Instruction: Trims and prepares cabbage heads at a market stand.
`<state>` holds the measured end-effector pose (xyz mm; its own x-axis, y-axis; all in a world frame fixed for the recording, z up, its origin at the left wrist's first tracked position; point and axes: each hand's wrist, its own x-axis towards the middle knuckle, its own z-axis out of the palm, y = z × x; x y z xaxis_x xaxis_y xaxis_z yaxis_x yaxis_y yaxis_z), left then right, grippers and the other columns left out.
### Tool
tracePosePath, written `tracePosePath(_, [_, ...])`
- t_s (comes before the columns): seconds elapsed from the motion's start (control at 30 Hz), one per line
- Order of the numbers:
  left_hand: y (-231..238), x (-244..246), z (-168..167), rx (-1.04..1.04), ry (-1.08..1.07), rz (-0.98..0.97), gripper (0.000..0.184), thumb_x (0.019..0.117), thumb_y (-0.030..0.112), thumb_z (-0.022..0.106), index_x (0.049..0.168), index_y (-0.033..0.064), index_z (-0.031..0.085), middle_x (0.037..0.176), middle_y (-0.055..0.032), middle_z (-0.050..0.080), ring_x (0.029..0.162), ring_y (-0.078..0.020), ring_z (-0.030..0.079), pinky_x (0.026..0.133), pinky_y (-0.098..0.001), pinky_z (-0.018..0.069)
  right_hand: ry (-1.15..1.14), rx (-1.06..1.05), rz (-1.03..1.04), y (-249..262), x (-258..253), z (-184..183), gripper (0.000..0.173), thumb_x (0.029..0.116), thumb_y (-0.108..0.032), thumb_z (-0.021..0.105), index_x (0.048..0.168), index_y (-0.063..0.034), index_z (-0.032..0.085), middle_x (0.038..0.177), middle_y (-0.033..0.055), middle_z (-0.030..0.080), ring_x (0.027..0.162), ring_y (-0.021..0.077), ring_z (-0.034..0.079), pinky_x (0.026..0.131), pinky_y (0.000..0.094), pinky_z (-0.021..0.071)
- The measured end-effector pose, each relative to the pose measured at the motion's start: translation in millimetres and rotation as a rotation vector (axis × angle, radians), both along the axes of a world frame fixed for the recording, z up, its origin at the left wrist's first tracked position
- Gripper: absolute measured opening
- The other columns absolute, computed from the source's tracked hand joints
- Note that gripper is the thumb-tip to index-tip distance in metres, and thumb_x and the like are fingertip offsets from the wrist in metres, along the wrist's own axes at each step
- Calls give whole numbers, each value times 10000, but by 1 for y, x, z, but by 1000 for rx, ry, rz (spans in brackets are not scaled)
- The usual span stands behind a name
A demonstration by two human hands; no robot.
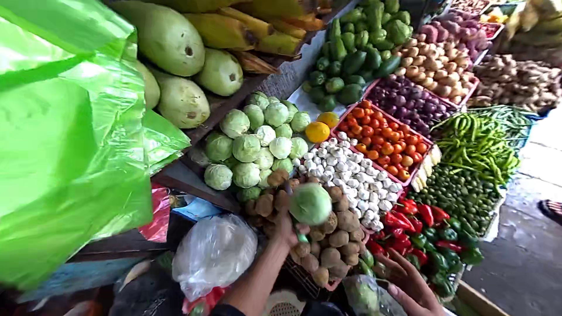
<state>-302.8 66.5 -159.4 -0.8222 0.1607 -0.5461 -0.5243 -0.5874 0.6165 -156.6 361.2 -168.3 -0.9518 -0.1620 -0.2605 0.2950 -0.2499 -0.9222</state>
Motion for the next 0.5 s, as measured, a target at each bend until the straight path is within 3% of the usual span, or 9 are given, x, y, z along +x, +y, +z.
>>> tracePosePath(0.1, [-55, -69, 20, 34, 40, 263, 721, 957, 781, 225, 892, 161, 585, 544, -3, 479, 367, -92, 421, 348, -247, 406, -162, 37, -3, -7, 4, -21, 739, 944, -192, 672, 1551, 3, 297, 1416, 144, 596, 1196, 283, 664, 979, 480, 585])
tracePosePath(0.23, [-88, -154, 60, -192, 17, 378, 695, 918, 840, 278, 1075, 222, 552, 707, -1, 506, 436, -79, 384, 385, -232, 380, -336, 129, -14, -4, 9, -39, 623, 963, -163, 616, 1503, 33, 377, 1392, 184, 603, 1161, 280, 678, 965, 461, 587])
tracePosePath(0.3, [-72, -188, 71, -180, 27, 389, 681, 924, 831, 281, 1076, 220, 541, 696, -1, 482, 430, -80, 359, 379, -234, 358, -372, 157, -32, -5, 3, -47, 581, 958, -153, 614, 1475, 28, 422, 1381, 186, 608, 1151, 274, 680, 952, 451, 591])
tracePosePath(0.37, [-43, -221, 68, -95, 43, 382, 683, 921, 831, 290, 1066, 209, 534, 679, 9, 452, 448, -86, 375, 404, -243, 389, -383, 201, -27, -10, -8, -50, 564, 948, -151, 633, 1454, 22, 453, 1371, 173, 613, 1158, 256, 675, 961, 430, 588])
tracePosePath(0.5, [14, -297, 49, 150, 96, 476, 723, 914, 835, 278, 1152, 188, 494, 803, -19, 475, 644, -161, 489, 672, -423, 533, -313, 272, -18, -15, -27, -42, 555, 913, -192, 690, 1409, 1, 530, 1339, 148, 646, 1142, 254, 689, 951, 414, 605])
